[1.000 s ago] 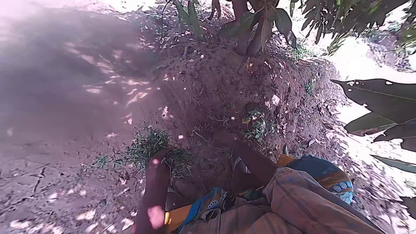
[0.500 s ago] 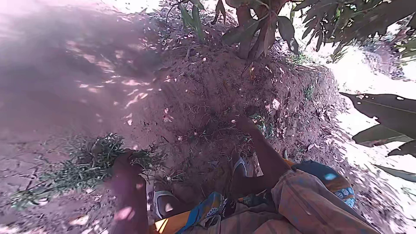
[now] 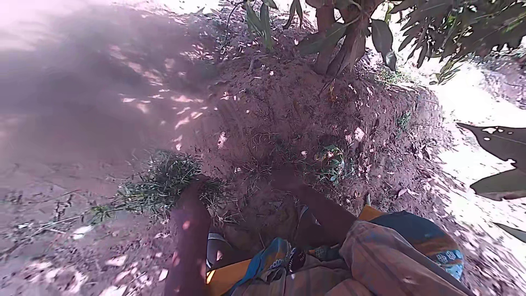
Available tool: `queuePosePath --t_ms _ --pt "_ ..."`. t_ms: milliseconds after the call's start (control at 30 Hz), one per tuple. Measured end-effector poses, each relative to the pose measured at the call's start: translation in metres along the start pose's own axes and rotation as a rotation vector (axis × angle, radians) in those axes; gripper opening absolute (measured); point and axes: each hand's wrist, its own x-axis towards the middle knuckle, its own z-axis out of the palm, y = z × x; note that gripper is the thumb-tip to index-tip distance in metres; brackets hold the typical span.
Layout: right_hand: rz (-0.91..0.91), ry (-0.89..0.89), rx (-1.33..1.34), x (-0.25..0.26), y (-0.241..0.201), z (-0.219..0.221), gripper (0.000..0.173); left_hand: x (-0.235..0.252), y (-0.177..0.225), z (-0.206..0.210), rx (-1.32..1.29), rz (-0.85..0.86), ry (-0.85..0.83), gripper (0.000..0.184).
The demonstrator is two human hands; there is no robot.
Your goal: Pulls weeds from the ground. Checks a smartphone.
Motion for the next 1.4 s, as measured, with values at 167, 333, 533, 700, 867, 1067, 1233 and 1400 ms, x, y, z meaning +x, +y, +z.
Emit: queuePosePath --t_ms 167,333,533,700,867,1067,1233,1400 --pt "-0.076 -0.263 0.197 -0.006 0.012 -0.041 0.035 0.000 -0.001 -0.006 0.043 -0.059 0.008 0.028" --pt "0.146 0.082 -0.011 0.000 0.017 -0.041 0.041 -0.001 0.000 -0.007 -0.062 -0.049 -0.013 0.020" --pt "-0.065 0.003 0.313 0.008 0.040 -0.033 0.036 -0.003 0.000 -0.005 -0.138 -0.064 -0.158 0.013" --pt "-0.438 0.013 0.549 -0.008 -0.012 -0.058 0.045 -0.007 0.002 -0.001 -0.060 -0.116 -0.191 0.018" --pt "-0.636 0.033 0.588 -0.047 -0.072 -0.037 0.079 -0.019 0.012 0.009 -0.128 -0.176 -0.381 0.021" --pt "-0.476 0.230 0.481 -0.055 -0.076 -0.028 0.075 -0.024 -0.001 0.010 -0.325 -0.219 -0.689 0.031" --pt "-0.272 0.418 0.446 -0.061 -0.055 -0.077 0.082 -0.014 0.005 0.017 -0.281 -0.208 -0.732 0.064" --pt "-0.103 0.363 0.400 -0.039 -0.012 -0.083 0.070 -0.010 0.003 0.014 -0.164 -0.406 -0.505 0.045"
